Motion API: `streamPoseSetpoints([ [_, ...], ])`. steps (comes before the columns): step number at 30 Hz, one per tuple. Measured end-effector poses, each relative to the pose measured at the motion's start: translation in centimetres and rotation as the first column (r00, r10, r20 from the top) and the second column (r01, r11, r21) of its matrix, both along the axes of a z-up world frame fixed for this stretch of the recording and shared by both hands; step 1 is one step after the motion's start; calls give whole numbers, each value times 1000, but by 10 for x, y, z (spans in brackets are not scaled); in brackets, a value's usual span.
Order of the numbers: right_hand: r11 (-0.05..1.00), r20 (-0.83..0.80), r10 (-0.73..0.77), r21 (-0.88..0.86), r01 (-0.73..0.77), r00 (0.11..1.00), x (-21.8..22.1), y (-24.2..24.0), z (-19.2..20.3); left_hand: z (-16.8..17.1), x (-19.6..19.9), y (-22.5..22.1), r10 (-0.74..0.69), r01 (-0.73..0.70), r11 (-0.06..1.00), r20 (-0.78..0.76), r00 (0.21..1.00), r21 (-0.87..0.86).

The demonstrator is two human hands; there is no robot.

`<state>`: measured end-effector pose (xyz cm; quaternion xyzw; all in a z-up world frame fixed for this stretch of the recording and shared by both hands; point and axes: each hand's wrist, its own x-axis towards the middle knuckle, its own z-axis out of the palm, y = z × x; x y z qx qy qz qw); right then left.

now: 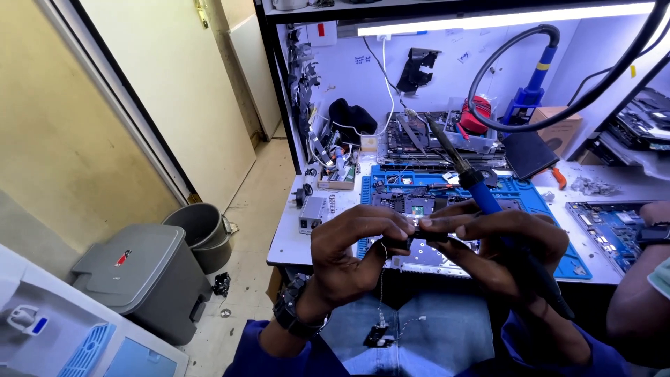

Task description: Soldering wires to a laptop component and performing minor reassembly.

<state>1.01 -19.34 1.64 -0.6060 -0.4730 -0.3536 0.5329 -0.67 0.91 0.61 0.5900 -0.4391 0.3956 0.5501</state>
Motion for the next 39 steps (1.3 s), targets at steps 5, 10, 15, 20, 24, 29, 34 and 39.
streamPoseSetpoints([
  [5, 999, -2, -47, -12, 47, 999, 0, -1, -3, 1, -1, -1, 24, -23, 1000, 10, 1000, -9],
  [10, 998, -10, -53, -28, 52, 999, 0, -1, -2, -5, 2, -4, -77, 72, 996, -111, 991, -45],
  [15, 967, -167, 254, 46, -250, 953, 4, -14, 0, -16, 20, -1, -403, 326, 905, -301, 864, -274],
  [20, 946, -256, 305, 197, -259, 917, 27, -44, -7, -23, 41, 5, -560, 430, 819, -367, 743, -379],
  [24, 931, -264, 364, 125, -342, 893, 31, -52, 6, -22, 45, 6, -652, 533, 755, -346, 675, -383],
  [29, 889, -285, 431, -28, -457, 856, 64, -90, -28, -17, 38, 11, -683, 585, 731, -392, 617, -352],
  [34, 952, -198, 249, -130, -277, 948, 61, -84, -30, -13, 34, 14, -722, 632, 687, -428, 543, -358],
  [39, 932, -311, 297, -110, -345, 903, 65, -92, -45, -7, 25, 13, -700, 657, 704, -422, 576, -270],
])
